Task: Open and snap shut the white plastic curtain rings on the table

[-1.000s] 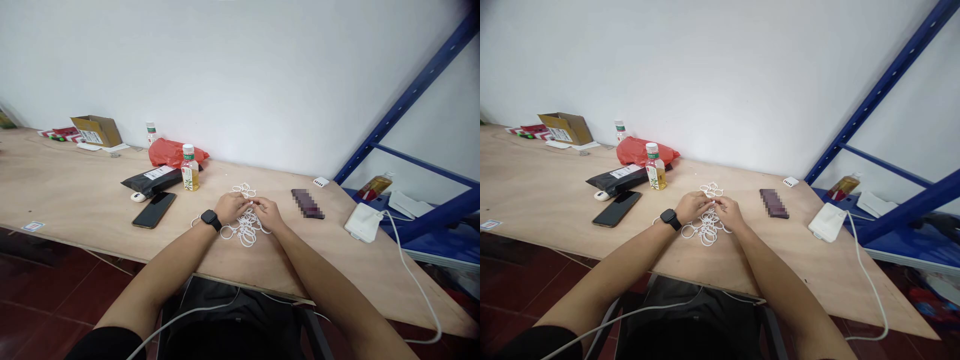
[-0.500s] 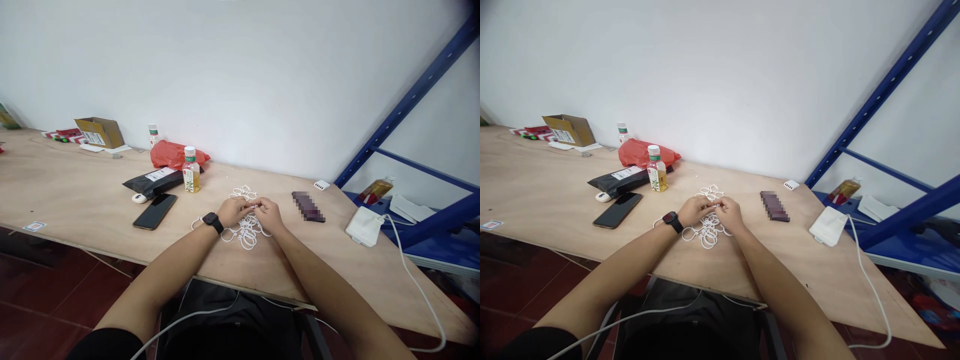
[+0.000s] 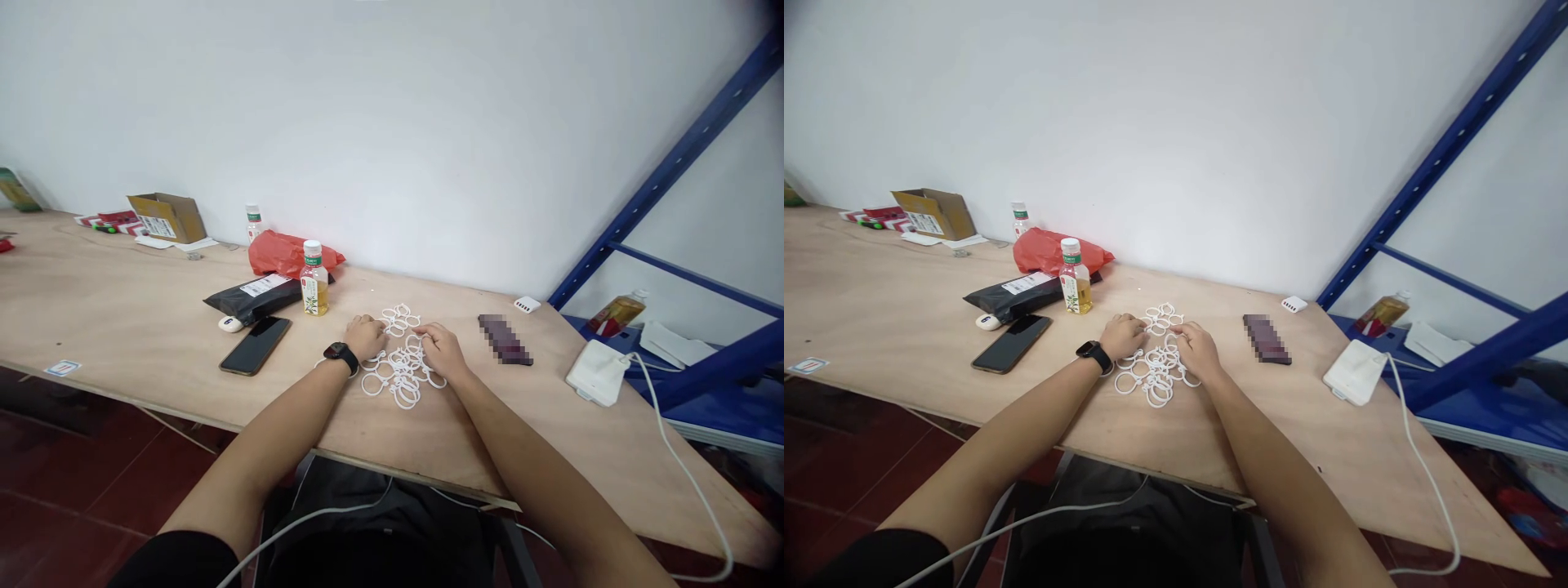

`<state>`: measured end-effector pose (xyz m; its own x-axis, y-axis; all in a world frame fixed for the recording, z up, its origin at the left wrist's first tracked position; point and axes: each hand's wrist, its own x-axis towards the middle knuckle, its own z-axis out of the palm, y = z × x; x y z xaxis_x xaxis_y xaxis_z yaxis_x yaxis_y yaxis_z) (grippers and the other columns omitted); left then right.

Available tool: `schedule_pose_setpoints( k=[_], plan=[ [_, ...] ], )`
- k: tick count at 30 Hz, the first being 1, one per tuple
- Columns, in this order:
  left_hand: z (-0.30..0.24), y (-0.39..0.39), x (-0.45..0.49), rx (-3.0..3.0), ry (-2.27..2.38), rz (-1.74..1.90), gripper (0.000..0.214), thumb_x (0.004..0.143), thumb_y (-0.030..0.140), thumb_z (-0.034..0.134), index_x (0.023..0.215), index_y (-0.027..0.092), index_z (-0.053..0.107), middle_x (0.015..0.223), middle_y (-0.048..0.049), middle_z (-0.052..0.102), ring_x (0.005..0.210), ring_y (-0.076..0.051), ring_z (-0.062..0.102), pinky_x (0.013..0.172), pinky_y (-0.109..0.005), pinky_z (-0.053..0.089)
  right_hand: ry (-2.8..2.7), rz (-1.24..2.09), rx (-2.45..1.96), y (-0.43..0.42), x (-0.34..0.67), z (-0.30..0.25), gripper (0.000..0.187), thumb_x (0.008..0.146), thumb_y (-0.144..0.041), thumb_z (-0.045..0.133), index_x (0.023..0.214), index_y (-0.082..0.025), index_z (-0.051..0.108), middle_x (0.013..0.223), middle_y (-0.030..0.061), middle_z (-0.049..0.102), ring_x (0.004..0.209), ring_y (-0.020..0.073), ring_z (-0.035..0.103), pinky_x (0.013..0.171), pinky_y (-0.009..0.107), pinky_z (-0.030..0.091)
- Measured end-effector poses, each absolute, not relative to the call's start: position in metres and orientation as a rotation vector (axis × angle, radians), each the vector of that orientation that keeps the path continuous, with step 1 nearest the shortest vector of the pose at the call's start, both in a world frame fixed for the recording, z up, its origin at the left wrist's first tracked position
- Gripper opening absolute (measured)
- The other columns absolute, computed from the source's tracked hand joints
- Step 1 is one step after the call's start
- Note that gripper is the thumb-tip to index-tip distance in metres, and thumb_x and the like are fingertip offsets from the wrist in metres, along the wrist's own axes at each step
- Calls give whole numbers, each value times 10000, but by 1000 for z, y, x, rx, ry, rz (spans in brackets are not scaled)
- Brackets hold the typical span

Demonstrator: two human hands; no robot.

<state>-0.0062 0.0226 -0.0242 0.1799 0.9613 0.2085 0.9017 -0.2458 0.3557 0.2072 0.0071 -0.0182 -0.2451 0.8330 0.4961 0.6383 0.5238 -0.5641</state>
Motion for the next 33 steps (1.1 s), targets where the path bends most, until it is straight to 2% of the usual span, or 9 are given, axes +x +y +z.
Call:
schedule_pose_setpoints(
  k=[8, 12, 15, 17, 19, 22, 26, 30, 33],
  plan=[
    [-26, 23, -6, 2242, 1889, 615, 195, 810, 320, 607, 943, 213, 701, 1120, -108, 639, 1093, -310, 514, 913, -424, 393, -2166, 267, -1384, 7, 208, -25, 274, 837, -200, 511, 1013, -259, 713, 1080, 24, 716, 1010, 217, 646, 882, 338, 480],
    [-21, 21, -5, 2212, 1814, 839, 197, 839, 358, 616, 949, 205, 676, 1227, -106, 594, 1148, -292, 487, 947, -418, 371, -2143, 271, -1427, 6, 207, -24, 239, 848, -246, 531, 990, -270, 722, 934, 10, 742, 857, 204, 674, 757, 309, 494],
    [-13, 15, 0, 2273, 1651, 1018, 194, 876, 366, 586, 965, 205, 648, 1270, -90, 583, 1180, -266, 475, 972, -402, 346, -2065, 255, -1353, 3, 205, -20, 267, 848, -251, 532, 1053, -262, 702, 857, -2, 734, 752, 177, 663, 701, 282, 483],
    [-8, 9, 5, 2326, 1496, 1052, 202, 901, 385, 550, 934, 206, 638, 1162, -63, 646, 1114, -235, 521, 963, -386, 339, -2026, 233, -1267, 0, 202, -17, 328, 846, -246, 534, 1149, -254, 660, 866, -3, 727, 722, 163, 649, 682, 269, 476],
    [-5, 5, 12, 2316, 1391, 1042, 251, 925, 401, 507, 864, 195, 637, 967, -32, 691, 979, -200, 575, 938, -365, 345, -2026, 217, -1194, -3, 199, -16, 360, 849, -248, 536, 1197, -247, 630, 887, 3, 723, 707, 155, 638, 669, 260, 470],
    [-7, 1, 19, 2281, 1250, 1039, 305, 928, 408, 496, 789, 174, 631, 763, 2, 669, 765, -146, 580, 821, -298, 391, -2050, 194, -1144, -5, 196, -16, 252, 856, -249, 529, 1059, -237, 678, 856, 9, 721, 693, 156, 629, 658, 258, 460],
    [-10, 1, 21, 2259, 1120, 1100, 289, 908, 406, 526, 799, 167, 646, 692, 15, 656, 637, -115, 556, 664, -238, 410, -2030, 124, -1118, -5, 196, -17, 159, 837, -216, 541, 883, -226, 692, 812, 12, 713, 717, 164, 633, 675, 263, 455],
    [-6, 0, 18, 2326, 1049, 1189, 184, 874, 340, 584, 892, 182, 675, 817, -12, 716, 738, -131, 631, 747, -250, 450, -2011, 40, -1074, -4, 198, -16, 128, 818, -204, 563, 848, -217, 687, 827, 35, 692, 745, 171, 621, 689, 272, 458],
    [-3, -2, 18, 2391, 1069, 1214, 138, 851, 273, 590, 882, 183, 690, 806, -15, 723, 757, -143, 649, 773, -264, 458, -2000, 29, -1045, -5, 197, -15, 102, 816, -212, 574, 828, -212, 675, 818, 38, 678, 727, 166, 608, 673, 271, 460]
  ],
)
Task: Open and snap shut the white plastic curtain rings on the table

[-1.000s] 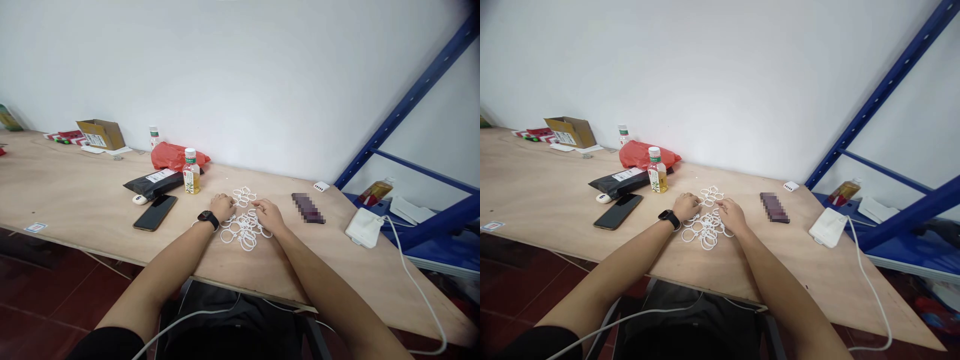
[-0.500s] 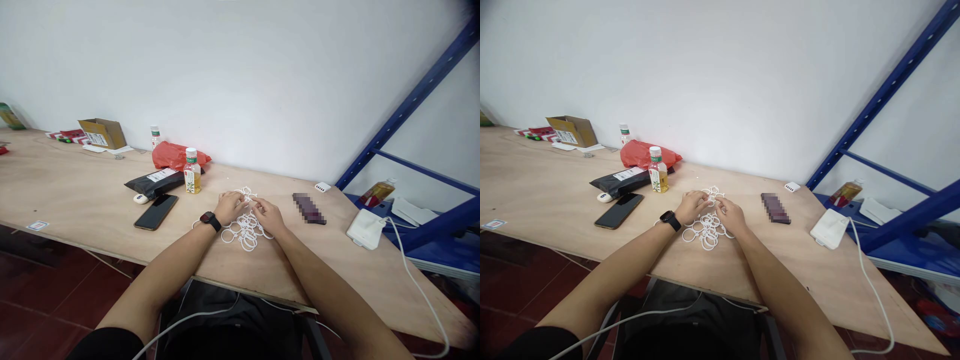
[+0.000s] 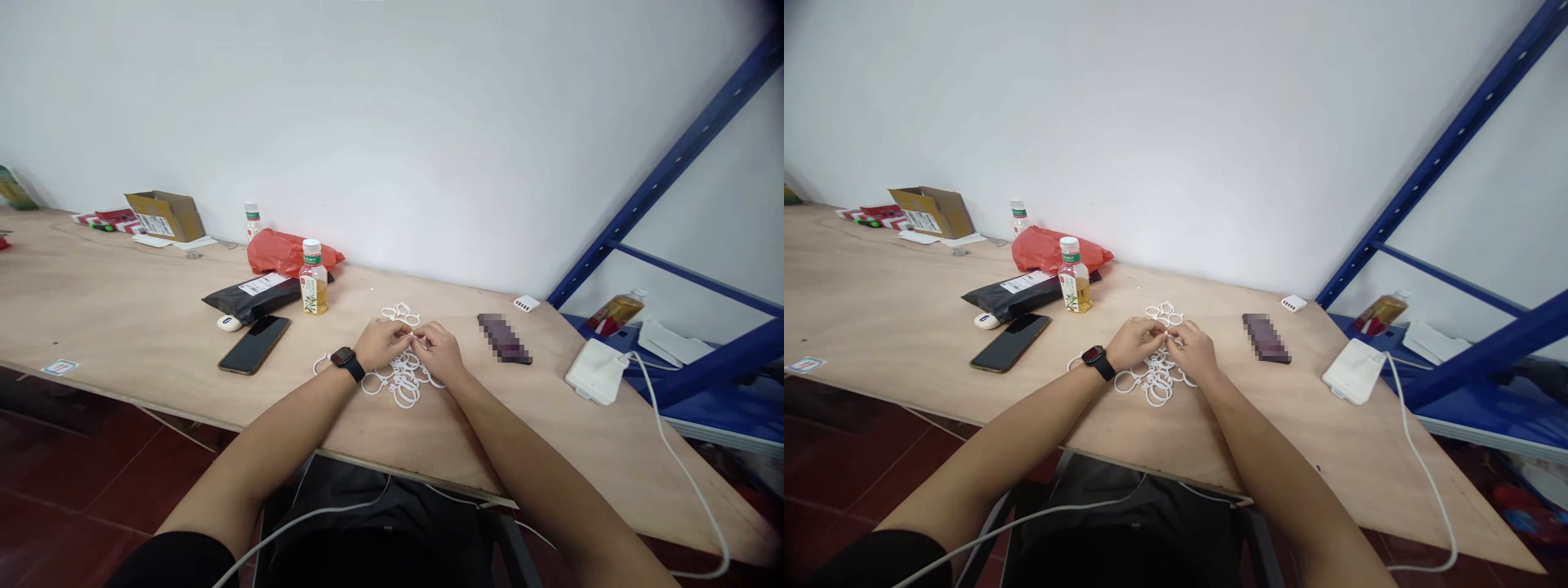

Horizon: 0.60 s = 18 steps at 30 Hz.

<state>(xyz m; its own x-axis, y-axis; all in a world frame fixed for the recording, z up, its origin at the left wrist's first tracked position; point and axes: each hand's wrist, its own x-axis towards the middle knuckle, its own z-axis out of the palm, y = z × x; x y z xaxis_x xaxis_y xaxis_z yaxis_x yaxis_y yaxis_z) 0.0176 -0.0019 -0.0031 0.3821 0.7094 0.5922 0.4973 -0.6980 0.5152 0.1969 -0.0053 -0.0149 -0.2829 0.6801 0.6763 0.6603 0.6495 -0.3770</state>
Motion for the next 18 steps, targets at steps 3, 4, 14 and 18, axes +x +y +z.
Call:
schedule_pose_setpoints(
  k=[3, 4, 14, 18],
  plan=[
    [-2, -3, 17, 2379, 1095, 1225, 121, 817, 228, 594, 848, 177, 700, 762, -9, 719, 724, -138, 648, 729, -249, 465, -2027, 43, -1003, -6, 196, -16, 109, 835, -224, 565, 830, -210, 674, 774, 28, 674, 705, 159, 605, 673, 266, 461],
    [-1, -3, 16, 2373, 1100, 1225, 120, 805, 217, 595, 842, 176, 702, 753, -7, 717, 715, -135, 647, 720, -244, 467, -2033, 46, -994, -6, 195, -16, 115, 841, -230, 562, 835, -210, 675, 765, 28, 674, 703, 159, 607, 676, 266, 463],
    [3, -6, 13, 2348, 1179, 1141, 113, 759, 238, 618, 776, 170, 706, 730, -16, 716, 685, -139, 639, 705, -243, 473, -2118, 76, -1080, -10, 194, -12, 202, 875, -271, 497, 838, -224, 690, 776, 47, 689, 740, 177, 625, 698, 277, 462],
    [2, -5, 14, 2329, 1171, 1144, 116, 749, 220, 610, 776, 161, 707, 713, -21, 710, 668, -134, 631, 678, -231, 463, -2138, 37, -1085, -9, 194, -14, 212, 879, -266, 487, 818, -221, 685, 745, 42, 677, 724, 170, 616, 676, 265, 443]
  ],
)
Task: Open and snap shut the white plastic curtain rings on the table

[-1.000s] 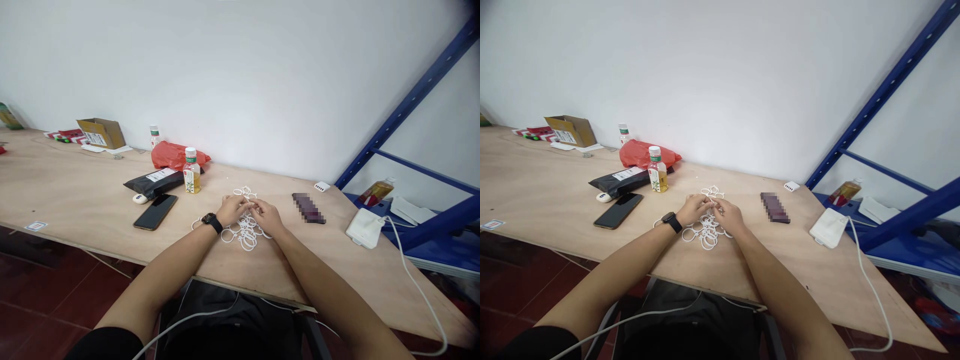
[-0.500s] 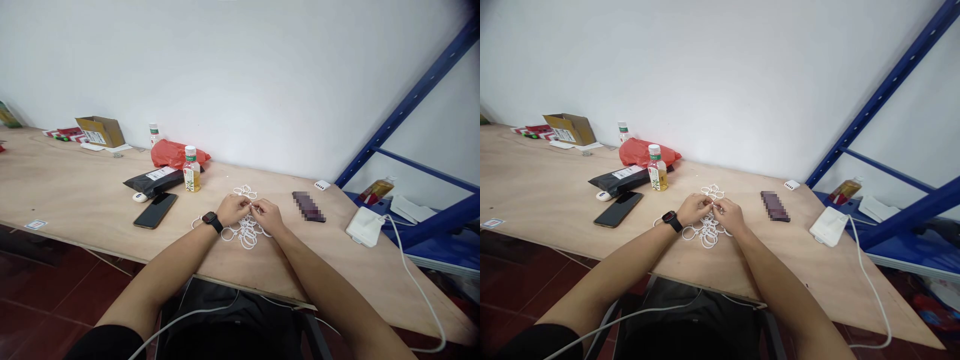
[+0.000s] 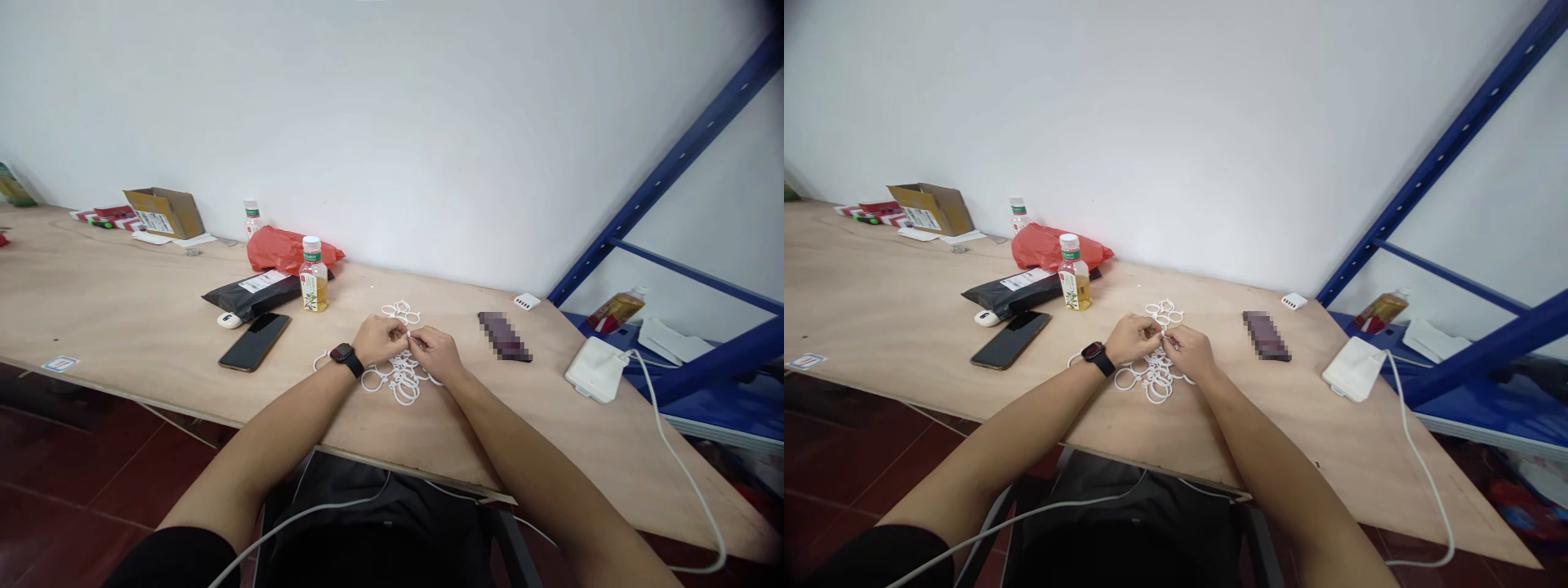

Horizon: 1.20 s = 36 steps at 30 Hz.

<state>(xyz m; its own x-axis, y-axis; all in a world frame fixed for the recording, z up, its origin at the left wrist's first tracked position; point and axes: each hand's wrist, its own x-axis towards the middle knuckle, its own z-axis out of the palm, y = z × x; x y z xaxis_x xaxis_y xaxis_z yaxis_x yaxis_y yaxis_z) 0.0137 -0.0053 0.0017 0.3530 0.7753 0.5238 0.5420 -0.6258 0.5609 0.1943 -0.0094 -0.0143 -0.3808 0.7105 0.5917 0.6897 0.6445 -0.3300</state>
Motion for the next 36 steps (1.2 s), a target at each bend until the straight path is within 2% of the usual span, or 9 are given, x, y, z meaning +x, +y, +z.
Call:
schedule_pose_setpoints(
  k=[8, 19, 24, 31, 36],
  plan=[
    [1, -5, 14, 2249, 1138, 1129, 108, 702, 186, 591, 744, 148, 682, 665, -4, 676, 623, -116, 598, 622, -217, 429, -2189, -47, -1020, -8, 194, -18, 216, 874, -246, 484, 774, -202, 670, 700, 36, 655, 672, 154, 596, 650, 257, 414],
    [-3, -3, 16, 1934, 984, 1150, 48, 640, 138, 524, 669, 139, 562, 566, 59, 463, 532, -67, 402, 503, -179, 319, -2228, 47, -989, -12, 193, -16, 287, 945, -350, 440, 875, -210, 681, 790, 67, 698, 723, 173, 630, 692, 275, 451],
    [-4, -2, 17, 1865, 986, 1158, 106, 656, 131, 498, 702, 131, 593, 596, 46, 520, 522, -67, 425, 501, -180, 332, -2204, 66, -1008, -11, 192, -16, 306, 947, -365, 437, 870, -209, 690, 800, 73, 704, 740, 181, 638, 707, 287, 467],
    [-8, 5, 15, 1959, 979, 1216, 164, 693, 121, 470, 727, 134, 630, 657, 8, 605, 629, -105, 520, 621, -211, 418, -2146, 122, -1009, -11, 190, -17, 279, 927, -411, 504, 908, -212, 697, 823, 64, 715, 762, 184, 651, 721, 285, 476],
    [-13, 13, 9, 1967, 1174, 1127, 188, 736, 156, 475, 777, 143, 658, 716, -10, 652, 659, -122, 565, 642, -224, 444, -2044, 218, -1109, -3, 197, -16, 284, 937, -401, 485, 955, -220, 703, 903, 51, 723, 820, 189, 655, 752, 297, 486]
  ],
)
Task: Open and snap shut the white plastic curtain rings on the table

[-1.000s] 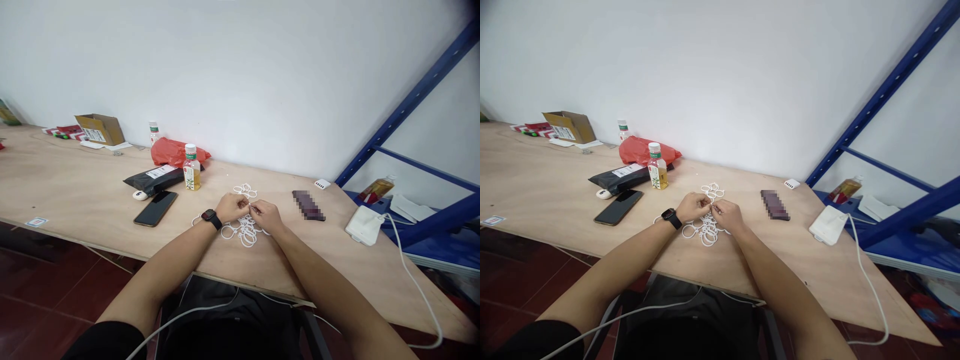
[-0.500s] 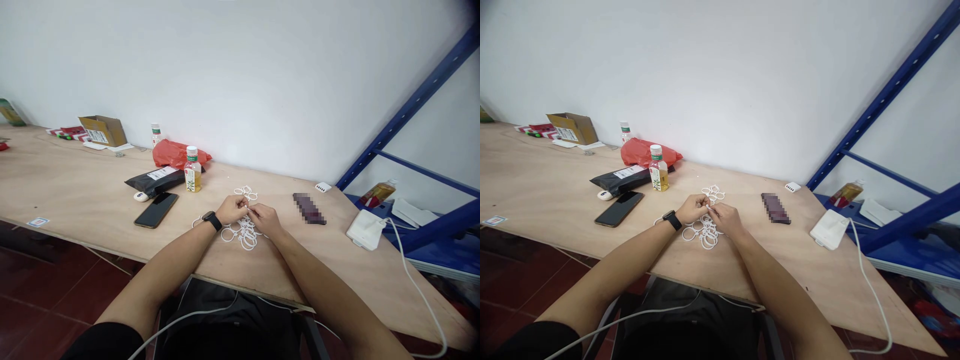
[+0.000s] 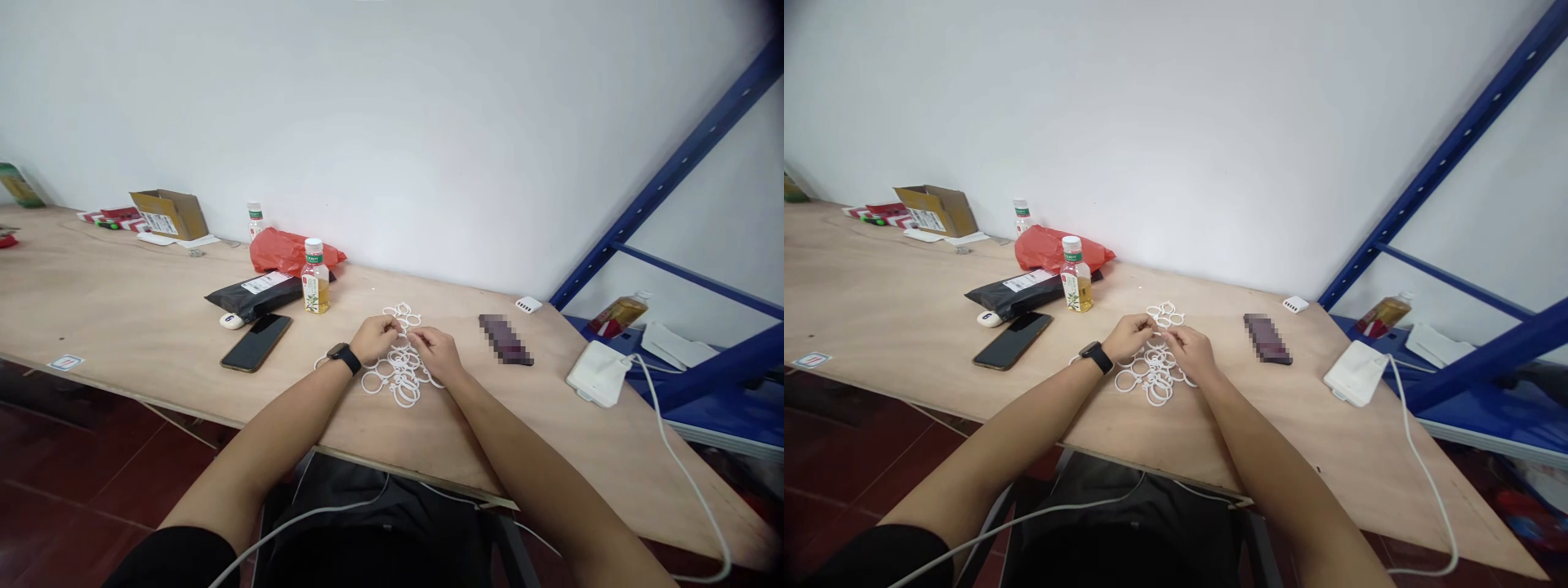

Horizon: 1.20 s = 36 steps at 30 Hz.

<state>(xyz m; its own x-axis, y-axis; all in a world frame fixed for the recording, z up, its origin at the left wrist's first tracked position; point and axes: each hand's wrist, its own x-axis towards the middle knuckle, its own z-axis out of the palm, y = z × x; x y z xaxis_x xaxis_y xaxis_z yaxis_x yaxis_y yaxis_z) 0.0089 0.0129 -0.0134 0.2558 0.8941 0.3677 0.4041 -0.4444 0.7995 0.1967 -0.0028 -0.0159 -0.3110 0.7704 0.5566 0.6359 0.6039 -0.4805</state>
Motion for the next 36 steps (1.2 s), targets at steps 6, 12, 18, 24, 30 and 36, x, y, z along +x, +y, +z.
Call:
schedule_pose_setpoints(
  k=[6, 12, 18, 24, 30, 36],
  plan=[
    [-19, 17, 2, 2259, 1345, 763, 240, 789, 212, 469, 743, 168, 701, 739, -40, 698, 680, -156, 597, 660, -252, 454, -2326, 171, -1221, 6, 196, -22, 341, 973, -385, 399, 1149, -274, 669, 1302, 72, 607, 1216, 267, 506, 1017, 469, 365],
    [-19, 17, 1, 2376, 1432, 698, 239, 784, 242, 498, 757, 182, 728, 853, -77, 717, 792, -196, 633, 732, -278, 467, -2505, 242, -1340, 4, 189, -27, 389, 993, -428, 328, 1264, -348, 595, 1431, 40, 498, 1347, 319, 365, 1074, 634, 172],
    [-22, 21, -1, 2219, 1575, 768, 267, 802, 268, 513, 947, 175, 717, 911, -78, 735, 833, -213, 652, 734, -291, 470, -2499, 220, -1225, 1, 191, -22, 320, 978, -386, 403, 1177, -343, 650, 1247, 43, 630, 1200, 253, 487, 1075, 594, 191],
    [-23, 23, 1, 2083, 1357, 1009, 395, 835, 200, 480, 1190, 113, 628, 890, -65, 724, 770, -162, 646, 741, -264, 487, -2367, 190, -1029, 2, 192, -17, 313, 930, -328, 500, 1197, -265, 651, 1238, 78, 621, 1179, 251, 507, 1012, 455, 362],
    [-16, 15, 6, 2152, 1115, 1227, 295, 805, 142, 535, 1050, 155, 699, 894, -42, 701, 721, -124, 600, 705, -243, 480, -2027, 277, -1020, 1, 195, -19, 192, 870, -231, 545, 1019, -235, 666, 1000, 55, 684, 991, 234, 593, 903, 409, 458],
    [-6, 6, 8, 2219, 1031, 1299, 235, 818, 152, 551, 982, 159, 719, 825, -34, 675, 669, -111, 553, 671, -241, 457, -1931, 351, -1004, -1, 195, -18, 216, 922, -271, 488, 1078, -238, 633, 1041, 58, 675, 974, 216, 616, 863, 375, 486]
  ],
)
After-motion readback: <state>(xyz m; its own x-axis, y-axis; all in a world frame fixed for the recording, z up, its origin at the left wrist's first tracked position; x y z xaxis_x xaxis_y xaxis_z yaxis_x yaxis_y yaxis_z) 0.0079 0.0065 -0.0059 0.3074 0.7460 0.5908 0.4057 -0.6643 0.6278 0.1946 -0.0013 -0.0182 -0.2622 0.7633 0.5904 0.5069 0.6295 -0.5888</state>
